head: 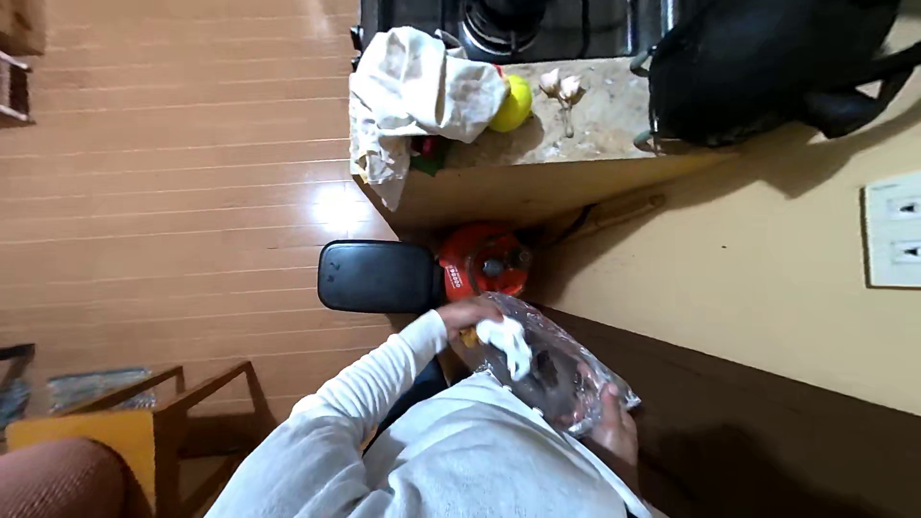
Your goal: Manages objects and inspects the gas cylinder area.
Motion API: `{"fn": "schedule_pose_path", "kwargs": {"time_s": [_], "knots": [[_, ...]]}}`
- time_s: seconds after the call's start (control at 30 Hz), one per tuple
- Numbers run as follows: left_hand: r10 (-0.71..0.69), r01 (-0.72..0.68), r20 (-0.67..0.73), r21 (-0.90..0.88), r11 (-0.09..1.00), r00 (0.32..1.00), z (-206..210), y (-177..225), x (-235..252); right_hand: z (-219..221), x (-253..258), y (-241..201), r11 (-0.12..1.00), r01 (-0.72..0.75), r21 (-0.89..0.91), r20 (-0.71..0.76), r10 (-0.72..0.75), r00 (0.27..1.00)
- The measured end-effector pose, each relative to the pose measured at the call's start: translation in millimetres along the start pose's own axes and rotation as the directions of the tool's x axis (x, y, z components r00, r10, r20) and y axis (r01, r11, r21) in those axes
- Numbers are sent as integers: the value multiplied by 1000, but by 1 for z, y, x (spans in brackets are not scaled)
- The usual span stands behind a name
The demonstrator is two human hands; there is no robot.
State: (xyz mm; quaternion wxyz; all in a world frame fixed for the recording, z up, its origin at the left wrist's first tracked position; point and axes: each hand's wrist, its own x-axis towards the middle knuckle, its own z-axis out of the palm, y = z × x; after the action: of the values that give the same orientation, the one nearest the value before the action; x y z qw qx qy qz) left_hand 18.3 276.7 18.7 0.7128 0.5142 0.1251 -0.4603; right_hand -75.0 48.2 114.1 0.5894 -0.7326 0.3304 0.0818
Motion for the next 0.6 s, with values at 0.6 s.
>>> {"fn": "schedule_pose_path", "kwargs": {"time_s": [0.6], "knots": [[-186,-63,269,709,702,945,91,27,33,-66,-19,37,983,-133,127,-263,163,951]]}}
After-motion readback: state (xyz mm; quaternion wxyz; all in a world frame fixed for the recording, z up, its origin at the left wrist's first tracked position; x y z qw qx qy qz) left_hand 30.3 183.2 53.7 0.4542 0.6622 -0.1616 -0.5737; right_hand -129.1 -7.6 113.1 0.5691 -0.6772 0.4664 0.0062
